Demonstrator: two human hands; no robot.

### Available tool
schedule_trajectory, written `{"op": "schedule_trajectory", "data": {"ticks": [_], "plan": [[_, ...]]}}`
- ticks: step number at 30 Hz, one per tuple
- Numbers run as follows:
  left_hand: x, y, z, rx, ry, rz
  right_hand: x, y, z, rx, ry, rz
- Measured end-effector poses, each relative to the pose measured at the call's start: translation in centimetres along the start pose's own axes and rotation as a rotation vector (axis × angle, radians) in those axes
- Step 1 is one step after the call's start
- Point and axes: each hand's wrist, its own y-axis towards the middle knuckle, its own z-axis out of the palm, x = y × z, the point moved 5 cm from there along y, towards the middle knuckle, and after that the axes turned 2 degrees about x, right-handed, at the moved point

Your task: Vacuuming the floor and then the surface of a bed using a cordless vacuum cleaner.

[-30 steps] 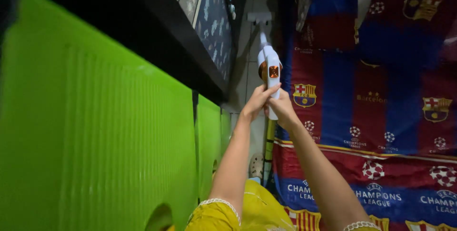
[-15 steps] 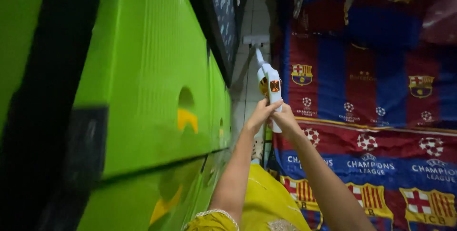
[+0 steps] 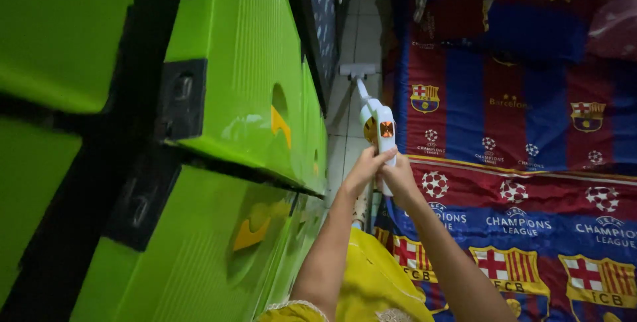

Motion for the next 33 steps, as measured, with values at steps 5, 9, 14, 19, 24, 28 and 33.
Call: {"op": "schedule_trajectory", "data": {"ticks": [5, 9, 14, 19, 24, 28, 33], "plan": [[-1.6, 3.8, -1.5, -0.03, 0.003, 0.021, 0.4, 4.3, 0.2, -0.019, 0.037, -0.074], [-0.3, 9.3, -3.4, 0.008, -0.03, 0.032, 1.0, 8.3, 0.1, -0.047, 0.008, -0.094], [-3.8, 14.3, -4.3, 0.013, -0.059, 0.043, 1.9, 15.3, -0.8, -0.034, 0.061, -0.122], [-5.5, 20.3, -4.4, 0.012, -0.052, 0.031, 4.0, 20.8, -2.4, -0.043, 0.062, -0.123], [-5.6, 27.1, -5.2, 0.055, -0.119, 0.047, 3.2, 27.5, -4.5, -0.107, 0.096, -0.227], [-7.0, 31.4, -5.8, 0.092, -0.129, 0.068, 6.4, 30.5, -4.7, -0.137, 0.084, -0.183], [-10.1, 35.9, -5.9, 0.063, -0.05, 0.079, 8.3, 35.6, -5.8, -0.122, 0.083, -0.16]]}}
